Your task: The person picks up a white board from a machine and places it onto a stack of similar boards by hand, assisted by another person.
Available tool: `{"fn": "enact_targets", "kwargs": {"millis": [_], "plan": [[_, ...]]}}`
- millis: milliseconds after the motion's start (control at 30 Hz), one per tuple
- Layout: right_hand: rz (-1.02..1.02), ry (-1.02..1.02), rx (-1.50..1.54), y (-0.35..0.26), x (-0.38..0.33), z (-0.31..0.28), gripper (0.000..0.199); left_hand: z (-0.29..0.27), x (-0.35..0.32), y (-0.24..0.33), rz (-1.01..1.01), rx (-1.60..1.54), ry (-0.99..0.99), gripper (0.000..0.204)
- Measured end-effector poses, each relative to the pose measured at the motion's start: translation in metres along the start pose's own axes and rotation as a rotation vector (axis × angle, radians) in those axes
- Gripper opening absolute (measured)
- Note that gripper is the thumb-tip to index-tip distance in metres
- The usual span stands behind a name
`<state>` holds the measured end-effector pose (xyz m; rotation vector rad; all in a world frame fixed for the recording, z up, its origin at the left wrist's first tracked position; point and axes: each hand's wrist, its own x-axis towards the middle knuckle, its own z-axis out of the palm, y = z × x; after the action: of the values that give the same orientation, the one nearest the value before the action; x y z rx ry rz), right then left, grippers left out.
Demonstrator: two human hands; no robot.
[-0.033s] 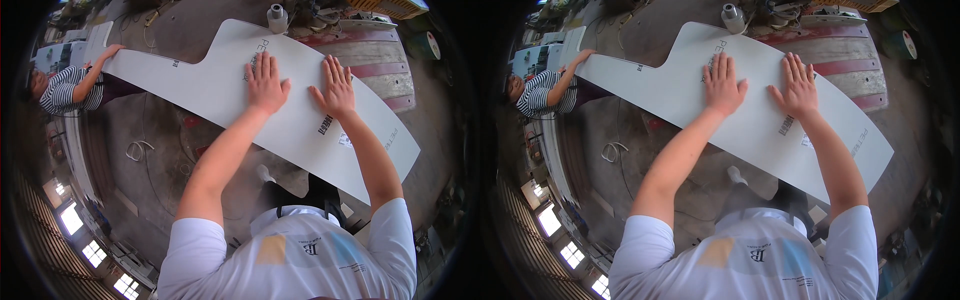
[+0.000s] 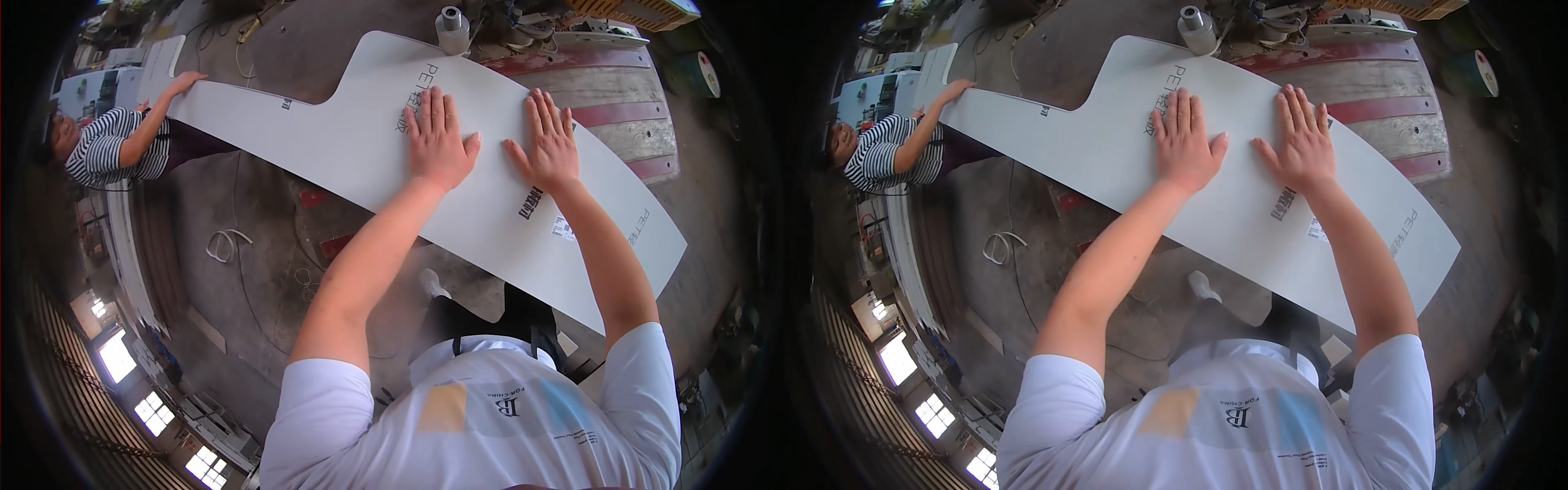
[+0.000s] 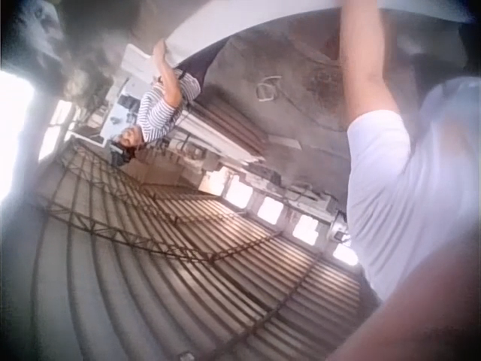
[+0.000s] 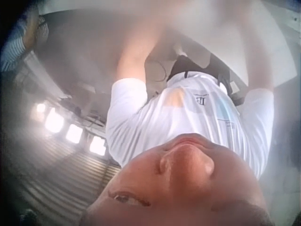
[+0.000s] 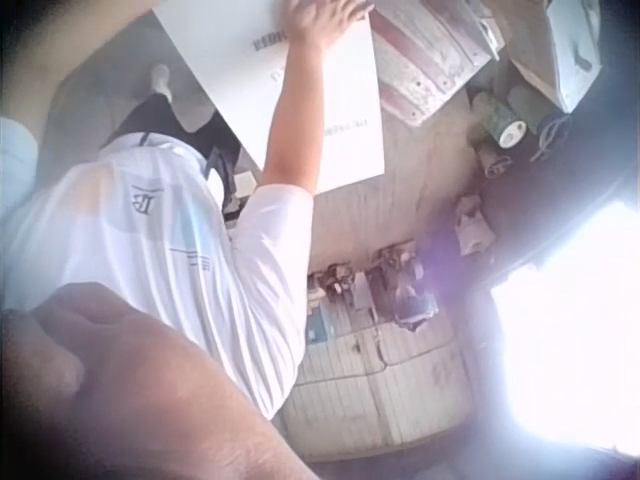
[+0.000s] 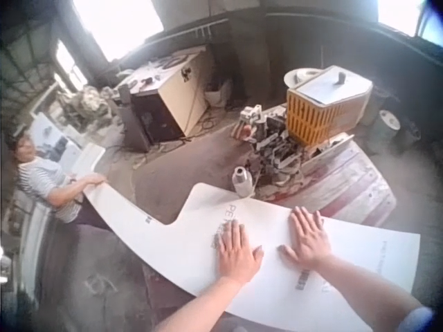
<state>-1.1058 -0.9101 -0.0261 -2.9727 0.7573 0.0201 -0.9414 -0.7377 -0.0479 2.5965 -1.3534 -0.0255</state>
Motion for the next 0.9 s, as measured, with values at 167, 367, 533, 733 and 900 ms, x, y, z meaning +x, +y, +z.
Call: {"fn": "enact_targets", "kwargs": {"millis": [167, 367, 533, 733, 900], "plan": [[-0.034, 0.016, 0.006, -0.009, 0.010, 0.001, 0.093, -0.015, 0.001, 0.001, -0.067, 0.047, -0.040, 0.090], [-0.042, 0.002, 0.010, -0.010, 0.009, 0.002, 0.095, -0.018, -0.003, 0.003, -0.094, 0.038, -0.041, 0.092], [-0.094, 0.028, 0.185, -0.009, 0.007, -0.002, 0.097, -0.030, -0.010, -0.002, -0.115, 0.070, -0.067, 0.091], [-0.053, -0.046, 0.196, 0.023, -0.068, -0.022, 0.097, -0.025, -0.010, -0.007, -0.097, 0.126, -0.073, 0.091], [-0.029, -0.036, 0.097, 0.057, -0.102, -0.005, 0.099, -0.017, 0.001, -0.006, -0.098, 0.173, -0.046, 0.089]]}}
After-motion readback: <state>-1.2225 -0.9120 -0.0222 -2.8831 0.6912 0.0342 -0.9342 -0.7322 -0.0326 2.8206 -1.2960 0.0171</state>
